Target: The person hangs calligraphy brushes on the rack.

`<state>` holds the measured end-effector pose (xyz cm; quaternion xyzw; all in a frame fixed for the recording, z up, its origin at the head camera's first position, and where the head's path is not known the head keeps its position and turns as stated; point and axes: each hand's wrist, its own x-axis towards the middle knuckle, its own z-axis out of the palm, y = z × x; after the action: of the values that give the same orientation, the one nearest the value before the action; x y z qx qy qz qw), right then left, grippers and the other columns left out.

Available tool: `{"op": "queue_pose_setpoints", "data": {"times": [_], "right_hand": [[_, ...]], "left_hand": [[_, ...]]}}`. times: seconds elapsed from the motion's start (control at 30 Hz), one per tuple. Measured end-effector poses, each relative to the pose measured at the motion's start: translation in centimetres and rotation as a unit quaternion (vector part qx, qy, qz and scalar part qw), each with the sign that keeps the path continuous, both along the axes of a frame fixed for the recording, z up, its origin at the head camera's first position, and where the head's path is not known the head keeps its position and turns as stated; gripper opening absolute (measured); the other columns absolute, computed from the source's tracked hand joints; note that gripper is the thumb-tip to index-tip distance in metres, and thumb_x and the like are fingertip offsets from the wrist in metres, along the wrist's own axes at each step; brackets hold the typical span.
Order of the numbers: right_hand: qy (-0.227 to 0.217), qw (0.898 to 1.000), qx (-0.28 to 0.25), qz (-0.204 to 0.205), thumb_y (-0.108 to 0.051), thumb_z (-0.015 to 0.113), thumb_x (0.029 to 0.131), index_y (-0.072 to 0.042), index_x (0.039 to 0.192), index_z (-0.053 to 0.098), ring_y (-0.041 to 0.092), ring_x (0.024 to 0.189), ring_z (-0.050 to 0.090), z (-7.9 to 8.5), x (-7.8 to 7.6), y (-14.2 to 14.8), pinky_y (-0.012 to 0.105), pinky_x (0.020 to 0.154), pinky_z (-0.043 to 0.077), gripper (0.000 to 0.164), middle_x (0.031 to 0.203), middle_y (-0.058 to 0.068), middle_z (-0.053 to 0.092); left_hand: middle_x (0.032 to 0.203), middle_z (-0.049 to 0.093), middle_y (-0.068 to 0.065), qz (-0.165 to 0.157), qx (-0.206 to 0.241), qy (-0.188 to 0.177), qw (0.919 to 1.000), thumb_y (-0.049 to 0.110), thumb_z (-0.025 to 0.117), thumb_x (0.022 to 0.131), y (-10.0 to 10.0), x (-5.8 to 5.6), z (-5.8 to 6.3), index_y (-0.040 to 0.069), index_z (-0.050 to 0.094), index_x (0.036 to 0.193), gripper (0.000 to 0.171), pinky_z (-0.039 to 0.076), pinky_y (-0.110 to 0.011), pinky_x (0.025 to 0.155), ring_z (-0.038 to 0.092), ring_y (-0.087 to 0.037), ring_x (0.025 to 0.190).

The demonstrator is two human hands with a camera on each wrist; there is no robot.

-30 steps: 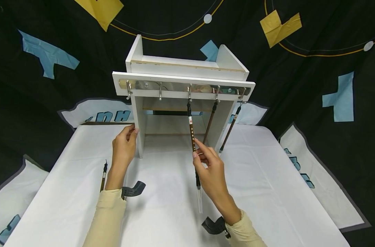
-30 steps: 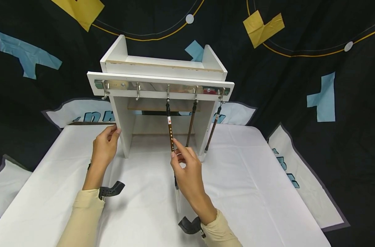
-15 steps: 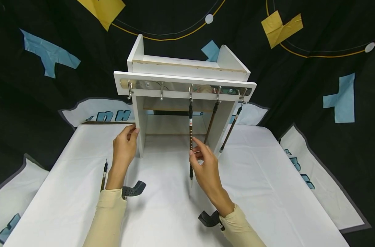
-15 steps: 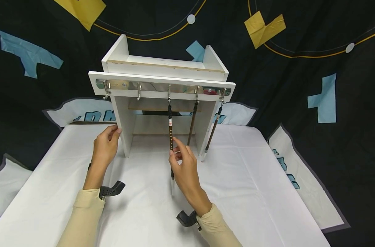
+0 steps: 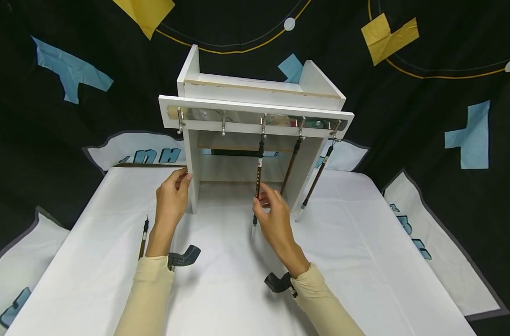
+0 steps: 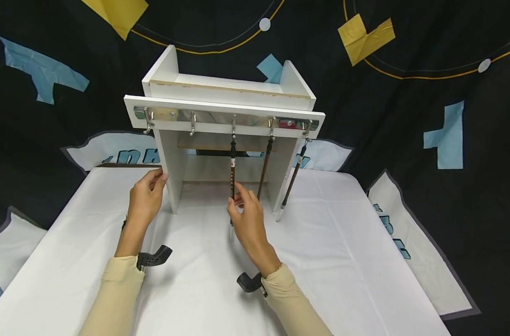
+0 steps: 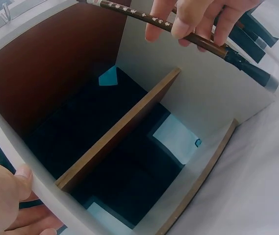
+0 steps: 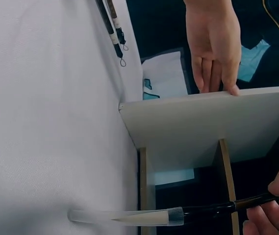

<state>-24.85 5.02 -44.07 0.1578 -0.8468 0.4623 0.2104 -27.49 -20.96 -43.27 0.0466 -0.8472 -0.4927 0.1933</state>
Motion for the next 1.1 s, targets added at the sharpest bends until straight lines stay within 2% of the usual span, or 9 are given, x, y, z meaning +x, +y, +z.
{"op": "queue_pose_setpoints", "data": {"times": [0.33, 0.7, 0.97, 1.1], "right_hand": [[0.0, 1.0, 0.015, -0.004, -0.014, 0.069, 0.104, -0.002, 0.14, 0.063, 0.029, 0.1, 0.071, 0.0, -0.8, -0.4, 0.043, 0.089, 0.061, 0.039, 0.108, 0.012, 0.07], [-0.024, 1.0, 0.007, -0.011, -0.022, 0.074, 0.101, -0.007, 0.131, 0.07, 0.029, 0.099, 0.073, -0.6, -1.6, -0.6, 0.043, 0.089, 0.062, 0.034, 0.106, 0.01, 0.073], [-0.042, 0.999, 0.016, 0.006, -0.025, 0.076, 0.1, -0.006, 0.131, 0.07, 0.03, 0.101, 0.073, -1.6, -1.3, -0.1, 0.045, 0.09, 0.061, 0.036, 0.108, 0.011, 0.075], [-0.052, 0.998, 0.037, 0.017, -0.024, 0.075, 0.101, -0.005, 0.124, 0.072, 0.03, 0.102, 0.072, -1.5, -1.6, 0.4, 0.044, 0.09, 0.061, 0.03, 0.107, 0.011, 0.074]], "left_hand": [[0.141, 0.066, -0.022, -0.002, 0.004, -0.002, 1.0, 0.035, 0.048, 0.114, -0.1, -0.1, 0.2, 0.004, 0.057, 0.149, 0.048, 0.053, -0.058, 0.106, 0.064, -0.04, 0.127], [0.139, 0.066, -0.022, -0.001, 0.003, -0.001, 1.0, 0.033, 0.05, 0.114, 0.0, 0.0, 0.1, 0.003, 0.058, 0.147, 0.046, 0.053, -0.057, 0.106, 0.065, -0.04, 0.126], [0.14, 0.066, -0.022, -0.003, 0.002, -0.006, 1.0, 0.034, 0.048, 0.114, -0.1, 0.1, -0.2, 0.003, 0.056, 0.149, 0.048, 0.053, -0.059, 0.106, 0.065, -0.041, 0.127], [0.139, 0.066, -0.021, -0.002, -0.001, -0.001, 1.0, 0.035, 0.048, 0.114, -0.2, -0.3, 0.1, 0.004, 0.057, 0.149, 0.048, 0.053, -0.059, 0.106, 0.065, -0.04, 0.126]]}}
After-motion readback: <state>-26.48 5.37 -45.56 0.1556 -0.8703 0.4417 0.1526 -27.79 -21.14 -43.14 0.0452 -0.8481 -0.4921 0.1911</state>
